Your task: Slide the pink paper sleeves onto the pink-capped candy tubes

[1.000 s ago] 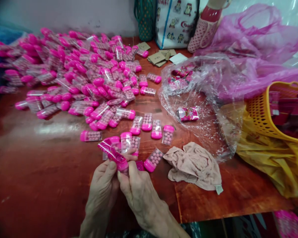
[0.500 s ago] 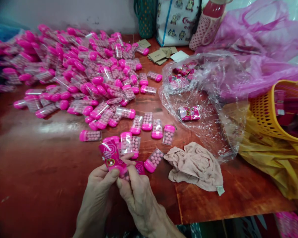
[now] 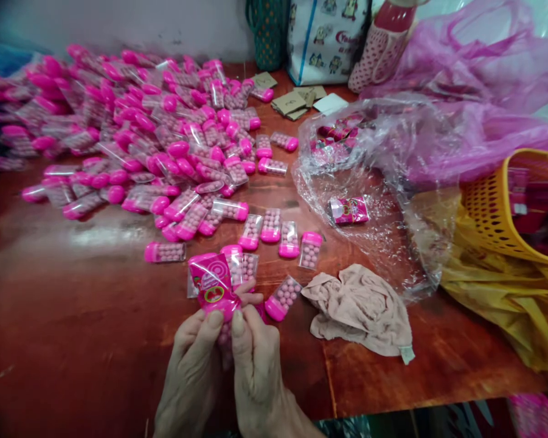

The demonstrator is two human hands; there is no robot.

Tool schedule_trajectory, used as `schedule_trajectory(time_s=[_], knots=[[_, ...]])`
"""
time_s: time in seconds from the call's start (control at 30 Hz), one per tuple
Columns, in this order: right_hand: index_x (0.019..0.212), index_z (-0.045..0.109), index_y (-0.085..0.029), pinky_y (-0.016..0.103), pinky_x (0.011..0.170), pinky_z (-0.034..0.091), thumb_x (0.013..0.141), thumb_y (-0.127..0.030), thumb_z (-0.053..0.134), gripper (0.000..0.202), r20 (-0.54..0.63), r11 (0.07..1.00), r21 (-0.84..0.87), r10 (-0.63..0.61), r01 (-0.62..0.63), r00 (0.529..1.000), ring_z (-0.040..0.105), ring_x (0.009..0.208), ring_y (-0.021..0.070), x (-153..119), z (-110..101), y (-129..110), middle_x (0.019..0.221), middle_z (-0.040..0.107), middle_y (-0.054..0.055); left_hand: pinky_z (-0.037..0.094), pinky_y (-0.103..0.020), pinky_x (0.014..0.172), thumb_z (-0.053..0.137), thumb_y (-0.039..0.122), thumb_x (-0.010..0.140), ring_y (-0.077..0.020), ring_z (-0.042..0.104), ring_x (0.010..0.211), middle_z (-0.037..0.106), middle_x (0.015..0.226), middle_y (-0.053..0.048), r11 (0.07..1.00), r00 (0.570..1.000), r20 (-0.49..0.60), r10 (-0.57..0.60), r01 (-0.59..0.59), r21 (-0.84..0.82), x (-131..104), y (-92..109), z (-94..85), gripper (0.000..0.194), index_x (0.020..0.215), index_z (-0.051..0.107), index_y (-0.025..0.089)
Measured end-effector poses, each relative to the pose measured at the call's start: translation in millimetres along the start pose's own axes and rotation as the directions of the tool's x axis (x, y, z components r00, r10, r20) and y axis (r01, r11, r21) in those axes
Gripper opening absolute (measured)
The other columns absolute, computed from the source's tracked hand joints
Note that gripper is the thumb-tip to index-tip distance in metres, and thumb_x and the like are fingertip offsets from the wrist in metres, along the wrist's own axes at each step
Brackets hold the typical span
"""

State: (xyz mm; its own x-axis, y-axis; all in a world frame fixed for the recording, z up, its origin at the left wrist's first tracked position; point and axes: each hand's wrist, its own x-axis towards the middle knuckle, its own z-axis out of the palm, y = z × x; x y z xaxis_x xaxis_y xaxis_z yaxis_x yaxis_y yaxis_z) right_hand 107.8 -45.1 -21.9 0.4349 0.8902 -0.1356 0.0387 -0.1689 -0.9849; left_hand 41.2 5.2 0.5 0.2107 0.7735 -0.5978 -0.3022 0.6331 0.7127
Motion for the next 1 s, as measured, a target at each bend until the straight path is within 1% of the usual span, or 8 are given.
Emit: schedule_trajectory(time_s=[0.13, 0.23, 0.37, 0.6, 0.7, 0.77, 0.87, 1.0], knots=[[0.116, 0.057, -0.023, 0.020, 0.061, 0.057, 0.092, -0.034, 0.045, 0.029, -0.089, 1.000, -0.014, 0.013, -0.015, 0.996, 0.066, 0.074, 0.0144, -3, -2, 17, 0.092, 0.069, 0.004, 0.032, -0.017, 0.042, 0.061, 0.033, 0.078, -0.0077, 0.042, 0.050, 0.063, 0.064, -0.003, 0.988, 0.997, 0.018, -0.074, 0.075, -0.138, 4, 4, 2.9, 0.027, 0.093, 0.072, 0.014], [0.112, 0.060, -0.022, 0.024, 0.064, 0.058, 0.091, -0.037, 0.047, 0.029, -0.121, 0.999, -0.026, 0.040, -0.044, 0.992, 0.066, 0.079, 0.0173, -7, -3, 25, 0.089, 0.068, 0.005, 0.033, -0.017, 0.043, 0.062, 0.032, 0.078, -0.0068, 0.042, 0.048, 0.068, 0.071, -0.005, 0.993, 0.999, -0.046, -0.018, 0.012, -0.121, 2, 1, 7.0, 0.024, 0.092, 0.073, 0.015], [0.105, 0.065, -0.020, 0.031, 0.072, 0.057, 0.087, -0.042, 0.051, 0.031, -0.162, 0.998, -0.053, 0.028, -0.037, 0.986, 0.064, 0.092, 0.0222, -15, -2, 30, 0.095, 0.069, 0.008, 0.044, -0.022, 0.057, 0.062, 0.032, 0.078, -0.0111, 0.054, 0.056, 0.071, 0.079, -0.004, 0.995, 0.990, -0.124, 0.072, -0.079, -0.053, -2, -5, 11.1, 0.020, 0.088, 0.074, 0.019], [0.120, 0.051, -0.021, 0.023, 0.068, 0.056, 0.093, -0.035, 0.043, 0.032, -0.156, 0.999, -0.040, 0.024, -0.030, 0.987, 0.065, 0.088, 0.0168, -3, 9, 20, 0.104, 0.066, 0.006, 0.047, -0.032, 0.083, 0.059, 0.031, 0.080, -0.0215, 0.062, 0.089, 0.069, 0.106, -0.009, 0.997, 0.996, 0.054, 0.074, -0.072, -0.035, 1, -5, -2.6, 0.027, 0.103, 0.070, 0.020], [0.110, 0.054, -0.020, 0.026, 0.065, 0.053, 0.094, -0.034, 0.037, 0.027, -0.094, 0.997, -0.077, 0.004, -0.012, 0.996, 0.063, 0.083, 0.0174, 10, 8, 5, 0.095, 0.065, 0.006, 0.043, -0.032, 0.090, 0.057, 0.024, 0.083, -0.0223, 0.058, 0.103, 0.064, 0.115, -0.009, 0.996, 0.992, 0.088, 0.091, -0.092, 0.007, 1, -8, -6.8, 0.028, 0.109, 0.066, 0.021], [0.099, 0.057, -0.019, 0.030, 0.069, 0.049, 0.093, -0.030, 0.039, 0.022, -0.100, 0.986, -0.143, -0.100, 0.085, 0.990, 0.059, 0.083, 0.0184, 19, 3, -5, 0.090, 0.061, 0.006, 0.043, -0.031, 0.090, 0.052, 0.024, 0.086, -0.0213, 0.058, 0.103, 0.066, 0.112, -0.008, 0.991, 0.990, 0.068, 0.123, -0.126, 0.051, 1, -8, -7.8, 0.027, 0.110, 0.066, 0.021], [0.104, 0.060, -0.017, 0.036, 0.086, 0.041, 0.090, -0.025, 0.046, 0.021, -0.152, 0.952, -0.231, -0.237, 0.198, 0.960, 0.051, 0.100, 0.0215, 32, -6, -13, 0.105, 0.054, 0.009, 0.044, -0.028, 0.086, 0.052, 0.025, 0.086, -0.0198, 0.060, 0.099, 0.068, 0.105, -0.005, 0.974, 0.984, 0.093, 0.154, -0.167, 0.153, 3, -5, -8.5, 0.027, 0.110, 0.065, 0.022], [0.094, 0.068, -0.021, 0.032, 0.080, 0.043, 0.092, -0.022, 0.045, 0.023, -0.015, 0.990, -0.055, -0.129, 0.128, 0.991, 0.053, 0.093, 0.0182, 42, -11, -17, 0.097, 0.058, 0.005, 0.045, -0.026, 0.081, 0.053, 0.025, 0.086, -0.0192, 0.060, 0.094, 0.068, 0.102, -0.004, 0.949, 0.975, 0.167, 0.148, -0.188, 0.252, 6, -1, -8.0, 0.026, 0.109, 0.064, 0.021]])
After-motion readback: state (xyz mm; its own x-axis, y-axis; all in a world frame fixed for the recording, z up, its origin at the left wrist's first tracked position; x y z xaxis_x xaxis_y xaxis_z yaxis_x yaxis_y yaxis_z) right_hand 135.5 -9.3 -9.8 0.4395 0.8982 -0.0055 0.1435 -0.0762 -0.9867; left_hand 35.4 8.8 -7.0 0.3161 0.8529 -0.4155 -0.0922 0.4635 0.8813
